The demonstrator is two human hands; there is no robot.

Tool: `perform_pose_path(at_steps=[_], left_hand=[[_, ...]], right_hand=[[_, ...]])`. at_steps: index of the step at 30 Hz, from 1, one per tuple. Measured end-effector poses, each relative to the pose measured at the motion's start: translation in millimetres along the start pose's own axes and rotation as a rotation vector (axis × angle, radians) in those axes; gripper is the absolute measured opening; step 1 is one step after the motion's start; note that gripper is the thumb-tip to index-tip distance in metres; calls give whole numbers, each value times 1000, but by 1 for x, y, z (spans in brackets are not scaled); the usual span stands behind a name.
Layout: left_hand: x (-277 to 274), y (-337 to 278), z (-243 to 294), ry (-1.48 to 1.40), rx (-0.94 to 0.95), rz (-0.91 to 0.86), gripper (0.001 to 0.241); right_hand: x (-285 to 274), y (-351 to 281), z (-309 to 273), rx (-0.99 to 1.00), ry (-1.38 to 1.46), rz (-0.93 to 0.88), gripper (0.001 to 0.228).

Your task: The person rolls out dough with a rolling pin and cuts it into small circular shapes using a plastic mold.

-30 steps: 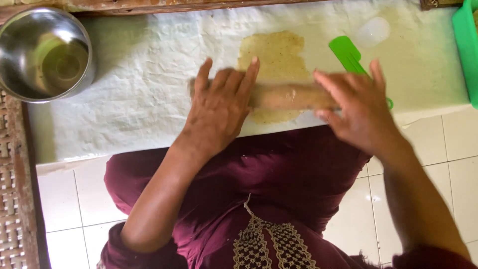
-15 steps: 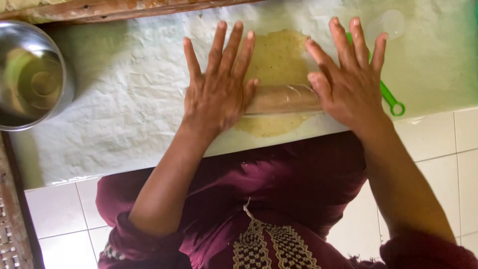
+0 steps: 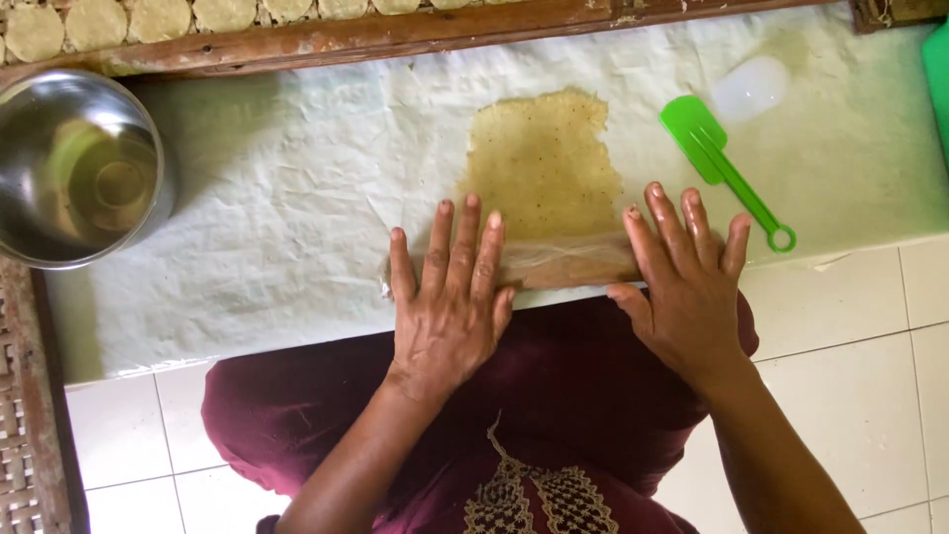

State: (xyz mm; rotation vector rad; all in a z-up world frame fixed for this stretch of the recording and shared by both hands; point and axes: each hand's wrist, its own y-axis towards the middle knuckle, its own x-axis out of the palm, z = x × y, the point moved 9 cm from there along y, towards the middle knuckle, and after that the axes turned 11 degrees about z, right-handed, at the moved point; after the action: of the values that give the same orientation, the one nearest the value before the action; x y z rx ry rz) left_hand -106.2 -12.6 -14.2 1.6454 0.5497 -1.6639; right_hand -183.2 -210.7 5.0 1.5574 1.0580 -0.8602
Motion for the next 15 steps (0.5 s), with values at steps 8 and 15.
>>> perform_pose_path(at_steps=[8, 15], left_hand=[[6, 110, -39, -54, -54, 153, 73], [-6, 170, -69, 13, -205, -11, 61]], right_hand=[[30, 105, 37, 31, -31, 8, 63], [43, 173, 49, 130, -101, -130, 69]])
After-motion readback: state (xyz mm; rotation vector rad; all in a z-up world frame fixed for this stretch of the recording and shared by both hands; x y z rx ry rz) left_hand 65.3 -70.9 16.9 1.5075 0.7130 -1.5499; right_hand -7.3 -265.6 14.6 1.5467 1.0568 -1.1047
